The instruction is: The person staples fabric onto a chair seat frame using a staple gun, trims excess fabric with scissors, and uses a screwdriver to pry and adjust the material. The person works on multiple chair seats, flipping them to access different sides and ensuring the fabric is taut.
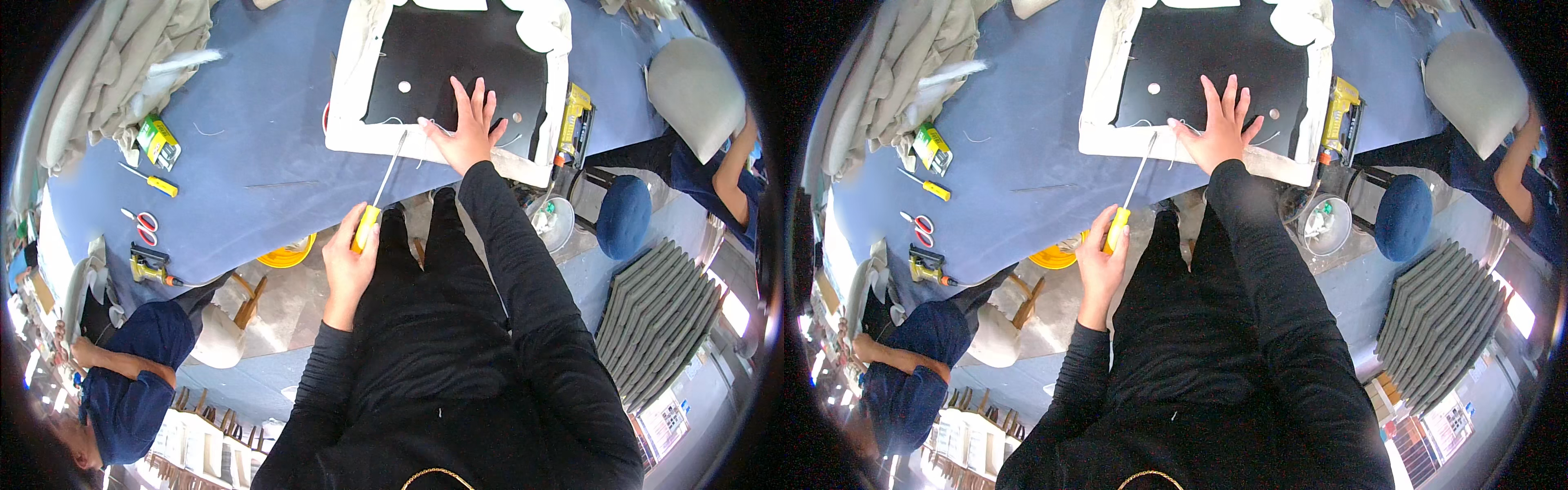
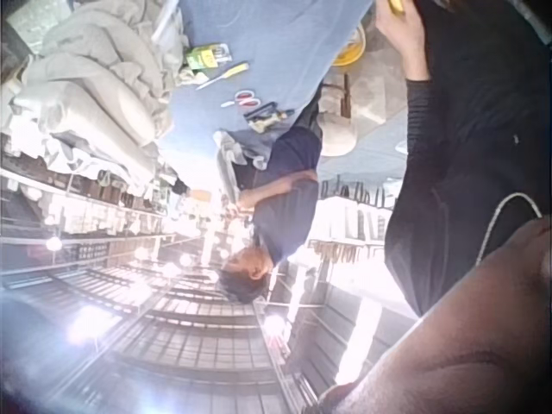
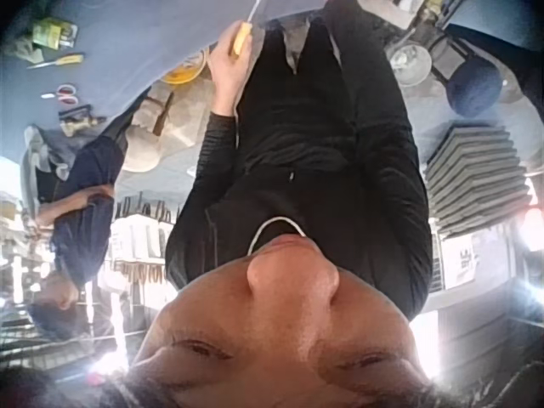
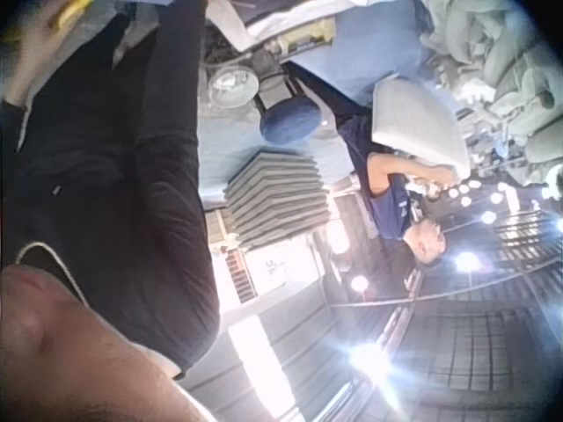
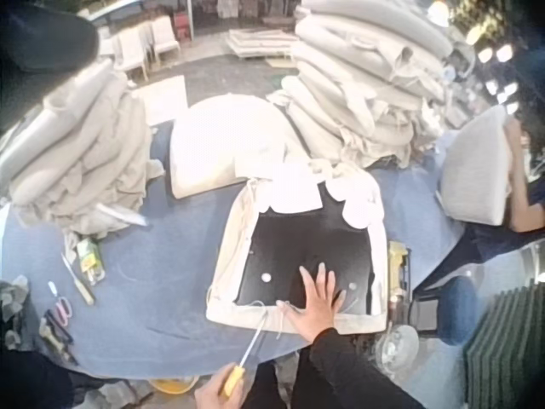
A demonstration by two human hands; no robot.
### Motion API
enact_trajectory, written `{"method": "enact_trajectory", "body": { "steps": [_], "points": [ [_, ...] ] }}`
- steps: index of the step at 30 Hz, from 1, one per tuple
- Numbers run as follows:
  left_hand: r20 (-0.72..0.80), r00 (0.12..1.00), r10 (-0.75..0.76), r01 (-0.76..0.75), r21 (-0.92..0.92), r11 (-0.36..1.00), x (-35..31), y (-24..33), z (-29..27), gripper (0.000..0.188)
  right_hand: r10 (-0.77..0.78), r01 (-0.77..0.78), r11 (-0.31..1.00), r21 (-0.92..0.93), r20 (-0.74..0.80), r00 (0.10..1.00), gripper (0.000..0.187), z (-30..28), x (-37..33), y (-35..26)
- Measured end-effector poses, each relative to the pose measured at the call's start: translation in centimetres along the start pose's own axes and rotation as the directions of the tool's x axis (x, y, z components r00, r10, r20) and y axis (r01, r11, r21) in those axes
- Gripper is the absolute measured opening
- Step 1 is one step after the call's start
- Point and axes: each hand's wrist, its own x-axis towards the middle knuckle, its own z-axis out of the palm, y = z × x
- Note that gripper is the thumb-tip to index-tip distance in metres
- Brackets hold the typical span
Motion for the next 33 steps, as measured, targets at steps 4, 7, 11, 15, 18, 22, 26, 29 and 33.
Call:
{"method": "enact_trajectory", "body": {
  "steps": [4,7,11,15,18,22,26,29,33],
  "points": [
    [0.105,0.965,-0.238,0.241,-0.014,0.97,0.0,0.3,-1.7,0.031,-0.01,0.01,1.0,-0.004,0.1,0.995,0.127,-0.7,0.2,-0.1],
    [0.089,0.946,-0.311,0.323,-0.178,0.93,0.2,1.1,-2.0,0.029,0.008,-0.002,0.998,-0.057,0.115,0.993,0.138,-0.3,0.5,-0.3],
    [0.005,0.958,-0.287,0.283,-0.181,0.942,0.1,3.3,-1.8,0.03,0.041,-0.034,0.995,-0.095,0.078,0.996,0.133,0.6,0.5,-1.1],
    [-0.02,0.995,-0.095,0.095,-0.001,0.995,-0.1,2.2,-1.7,0.036,0.046,-0.041,0.991,-0.125,0.039,0.998,0.124,1.2,0.7,-1.1],
    [-0.017,0.997,-0.073,0.074,0.072,0.995,0.6,2.5,-2.1,0.035,0.023,-0.018,0.993,-0.12,0.042,0.999,0.119,1.2,0.7,-0.9],
    [0.023,0.991,-0.132,0.127,0.15,0.98,1.7,4.7,-3.4,0.034,0.028,-0.007,0.99,-0.137,0.151,0.988,0.121,1.0,1.2,-0.1],
    [0.051,0.996,-0.068,0.051,0.287,0.957,2.6,6.9,-4.5,0.034,0.042,-0.002,0.992,-0.124,0.315,0.948,0.123,-0.2,1.9,0.5],
    [0.091,0.995,-0.025,-0.011,0.375,0.927,3.5,8.5,-5.1,0.034,0.047,-0.007,0.995,-0.097,0.412,0.91,0.12,-1.1,2.2,0.6],
    [0.118,0.992,-0.041,-0.017,0.449,0.893,3.5,9.9,-4.9,0.034,0.019,0.013,0.998,-0.058,0.526,0.85,0.116,-2.2,2.3,0.5]
  ]
}}
